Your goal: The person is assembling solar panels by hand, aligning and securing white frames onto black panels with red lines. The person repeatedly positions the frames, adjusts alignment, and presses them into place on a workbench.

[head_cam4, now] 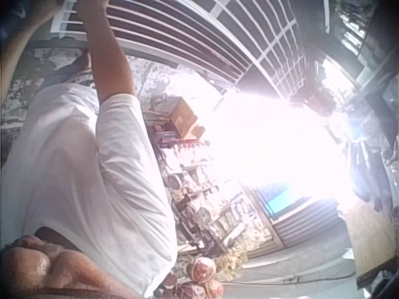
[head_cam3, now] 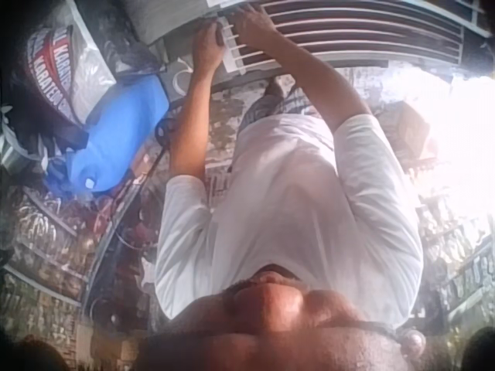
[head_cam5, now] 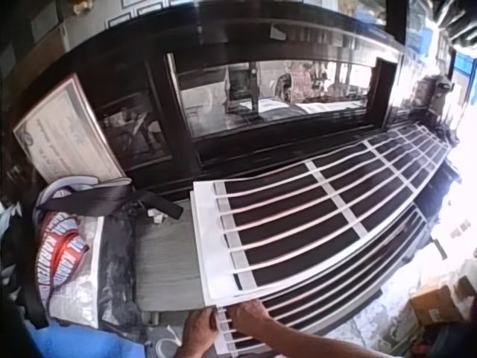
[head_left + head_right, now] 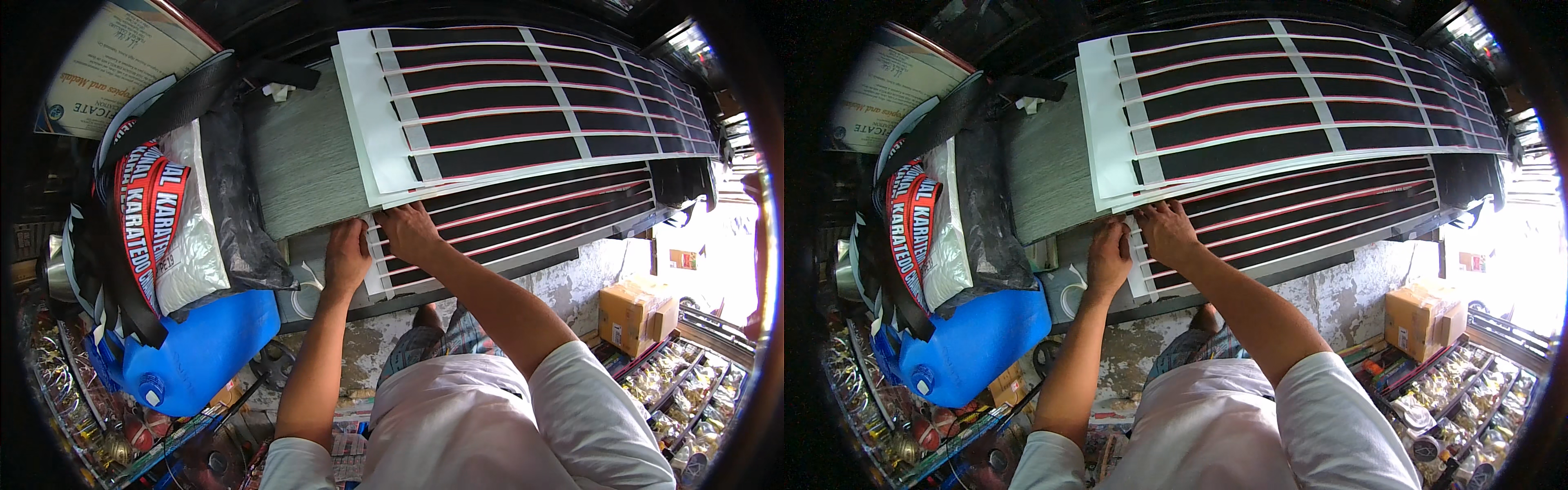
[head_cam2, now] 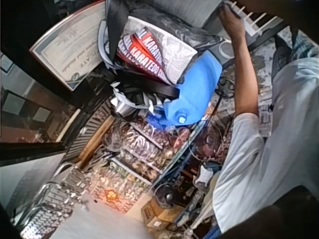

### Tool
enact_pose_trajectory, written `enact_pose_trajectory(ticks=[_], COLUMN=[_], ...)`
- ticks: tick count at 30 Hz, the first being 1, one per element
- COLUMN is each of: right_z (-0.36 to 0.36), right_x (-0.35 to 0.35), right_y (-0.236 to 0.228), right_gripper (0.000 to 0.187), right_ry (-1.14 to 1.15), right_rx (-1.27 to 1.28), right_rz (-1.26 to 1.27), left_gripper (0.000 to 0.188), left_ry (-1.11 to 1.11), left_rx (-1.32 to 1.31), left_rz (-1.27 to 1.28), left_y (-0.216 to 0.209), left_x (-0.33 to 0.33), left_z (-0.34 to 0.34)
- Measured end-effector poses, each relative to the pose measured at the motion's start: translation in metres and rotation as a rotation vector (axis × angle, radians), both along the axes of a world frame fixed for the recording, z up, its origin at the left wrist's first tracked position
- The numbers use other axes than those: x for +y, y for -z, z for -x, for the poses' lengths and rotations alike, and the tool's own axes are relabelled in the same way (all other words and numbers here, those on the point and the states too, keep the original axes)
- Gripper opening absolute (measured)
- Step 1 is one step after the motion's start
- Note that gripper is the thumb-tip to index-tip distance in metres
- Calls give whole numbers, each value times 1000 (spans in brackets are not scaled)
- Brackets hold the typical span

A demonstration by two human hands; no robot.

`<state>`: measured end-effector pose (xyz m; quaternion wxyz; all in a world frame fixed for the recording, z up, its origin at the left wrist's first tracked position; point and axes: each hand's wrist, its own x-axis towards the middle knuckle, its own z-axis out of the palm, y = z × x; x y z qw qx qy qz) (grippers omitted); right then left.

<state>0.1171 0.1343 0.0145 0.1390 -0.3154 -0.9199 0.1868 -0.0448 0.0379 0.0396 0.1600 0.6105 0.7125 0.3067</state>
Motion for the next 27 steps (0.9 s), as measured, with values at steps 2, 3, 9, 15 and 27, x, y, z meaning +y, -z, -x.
enact_pose_trajectory(ticks=[2, 3, 9, 15, 27], right_z=[0, -1, 0, 0, -3], right_x=[-2, -2, 1, -3, -4], right_y=[-1, -2, -13, 0, -3], right_gripper=[45, 47, 58, 48, 51], right_ry=[-4, -5, -83, -17, -39], right_rx=[-26, -39, -267, -89, -152], right_rz=[-13, -20, 66, -5, 5], left_gripper=[13, 14, 14, 14, 14], left_ry=[2, 9, 25, 50, 10], left_rx=[5, 9, 25, 35, -30], left_rz=[-2, -13, -81, -45, 10], left_y=[1, 1, 2, -1, 5], left_x=[-1, -2, -1, 5, 4], left_z=[0, 0, -3, -6, -8])
